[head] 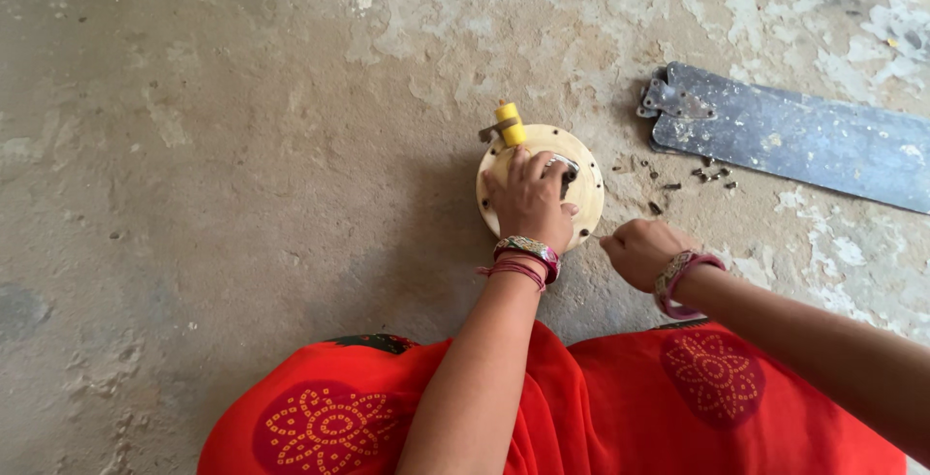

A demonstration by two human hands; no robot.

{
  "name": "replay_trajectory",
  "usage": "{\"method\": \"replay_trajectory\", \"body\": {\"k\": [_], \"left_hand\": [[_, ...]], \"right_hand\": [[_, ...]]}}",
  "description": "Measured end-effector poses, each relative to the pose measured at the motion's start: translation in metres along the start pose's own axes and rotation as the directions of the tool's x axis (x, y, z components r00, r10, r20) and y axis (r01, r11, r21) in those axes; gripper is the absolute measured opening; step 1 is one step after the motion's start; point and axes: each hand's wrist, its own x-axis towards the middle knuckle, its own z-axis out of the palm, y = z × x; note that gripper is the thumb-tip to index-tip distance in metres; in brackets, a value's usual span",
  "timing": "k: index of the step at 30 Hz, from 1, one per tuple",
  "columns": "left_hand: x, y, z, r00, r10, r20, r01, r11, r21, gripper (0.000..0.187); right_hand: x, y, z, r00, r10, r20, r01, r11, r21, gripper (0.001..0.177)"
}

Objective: The person is assembling a ceiling fan base on the floor. They use a screwdriver to tighten screws into the base, handling the fan base and screws with both hands.

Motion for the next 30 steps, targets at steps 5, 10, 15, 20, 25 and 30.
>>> {"method": "replay_trajectory", "body": {"k": [5,10,15,20,25,30], "left_hand": [[0.002,-0.004,0.008,0.998,0.023,-0.055,-0.022,1.000,0.018,0.061],[0.007,-0.012,0.012,0.995,0.037,-0.088,-0.035,0.999,0.022,0.066],[0.009,-0.020,0.014,0.996,0.013,-0.086,-0.014,1.000,-0.015,0.068],[0.012,-0.018,0.016,0.999,-0.005,-0.053,0.004,1.000,-0.011,0.069],[0.011,-0.018,0.015,0.999,-0.009,-0.052,0.008,1.000,-0.014,0.071],[0.009,-0.016,0.013,0.999,-0.016,-0.041,0.015,1.000,-0.017,0.071]], "right_hand": [[0.024,0.025,0.027,0.990,-0.107,-0.091,0.125,0.968,0.219,0.046],[0.054,0.038,0.015,0.948,-0.002,0.320,-0.131,0.909,0.395,0.049],[0.038,0.038,-0.010,0.985,-0.111,0.131,0.097,0.989,0.114,0.044],[0.012,0.034,-0.021,0.820,-0.551,-0.152,0.407,0.749,-0.522,0.028],[0.006,0.034,-0.033,0.811,-0.574,-0.110,0.431,0.715,-0.551,0.028],[0.008,0.035,-0.036,0.664,-0.731,-0.153,0.490,0.581,-0.650,0.033]]}}
